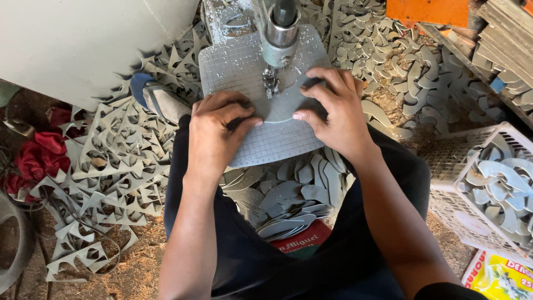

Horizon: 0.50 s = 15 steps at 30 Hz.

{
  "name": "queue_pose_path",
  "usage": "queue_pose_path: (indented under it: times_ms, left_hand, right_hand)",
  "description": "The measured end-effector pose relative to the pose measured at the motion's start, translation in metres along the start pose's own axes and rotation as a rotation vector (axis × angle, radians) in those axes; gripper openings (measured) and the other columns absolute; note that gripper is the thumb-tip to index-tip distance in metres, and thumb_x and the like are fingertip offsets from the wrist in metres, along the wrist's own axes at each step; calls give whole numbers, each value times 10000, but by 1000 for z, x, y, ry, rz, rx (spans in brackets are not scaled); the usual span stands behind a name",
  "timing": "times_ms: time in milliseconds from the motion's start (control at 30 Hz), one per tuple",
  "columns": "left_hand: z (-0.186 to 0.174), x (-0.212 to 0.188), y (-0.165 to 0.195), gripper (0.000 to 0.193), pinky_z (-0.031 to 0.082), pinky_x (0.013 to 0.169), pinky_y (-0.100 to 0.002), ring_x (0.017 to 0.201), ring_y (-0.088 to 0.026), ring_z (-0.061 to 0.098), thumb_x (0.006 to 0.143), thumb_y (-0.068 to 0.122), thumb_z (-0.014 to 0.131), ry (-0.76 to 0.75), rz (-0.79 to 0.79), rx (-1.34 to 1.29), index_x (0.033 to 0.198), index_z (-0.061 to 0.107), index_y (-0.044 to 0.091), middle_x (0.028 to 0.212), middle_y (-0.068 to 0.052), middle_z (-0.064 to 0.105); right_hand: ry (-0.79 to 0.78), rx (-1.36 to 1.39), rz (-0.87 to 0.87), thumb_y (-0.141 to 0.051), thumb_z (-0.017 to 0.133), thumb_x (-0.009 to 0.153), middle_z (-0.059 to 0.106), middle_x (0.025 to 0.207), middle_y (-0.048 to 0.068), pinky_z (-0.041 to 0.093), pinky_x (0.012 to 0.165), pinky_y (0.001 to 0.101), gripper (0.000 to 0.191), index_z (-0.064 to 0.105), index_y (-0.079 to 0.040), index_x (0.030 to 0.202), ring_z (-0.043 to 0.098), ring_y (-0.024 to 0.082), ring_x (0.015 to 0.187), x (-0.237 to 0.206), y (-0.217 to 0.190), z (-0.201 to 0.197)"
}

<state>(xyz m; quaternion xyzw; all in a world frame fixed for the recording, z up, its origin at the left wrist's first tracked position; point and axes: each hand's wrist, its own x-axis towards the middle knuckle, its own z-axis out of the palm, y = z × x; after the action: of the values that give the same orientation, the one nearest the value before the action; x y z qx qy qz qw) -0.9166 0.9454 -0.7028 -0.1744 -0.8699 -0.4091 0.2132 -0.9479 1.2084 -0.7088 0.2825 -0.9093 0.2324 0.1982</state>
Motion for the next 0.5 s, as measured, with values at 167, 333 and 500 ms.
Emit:
queue_pose_path:
  times_ms: [167, 333, 500]
  left_hand:
    - [0, 1, 0, 211, 474, 955, -402, 1025, -240, 687, 777, 188, 890, 4, -9, -3, 925, 783, 81, 1090, -14, 739]
    - [1, 2, 1, 211, 469, 951, -399, 1033, -233, 689, 775, 191, 891, 9, -17, 2, 922, 786, 83, 1094, -12, 742]
    - [2, 2, 1, 211, 466, 938, -399, 1035, -222, 694, 770, 190, 893, 8, -31, 1, 925, 792, 88, 1095, -6, 748]
  right_hand:
    - [9, -17, -12, -365, 853, 872, 598, 1384, 63, 335, 1106, 485, 389, 712, -60, 1067, 509, 307, 1285, 1, 2, 2]
    - [1, -16, 0, -372, 851, 880, 596, 1389, 58, 338, 1106, 484, 394, 708, -58, 1069, 500, 305, 1293, 1, 3, 3]
    - [1, -36, -3, -389, 854, 871, 592, 1376, 54, 335, 1092, 494, 403, 709, -60, 1052, 494, 302, 1294, 2, 5, 5]
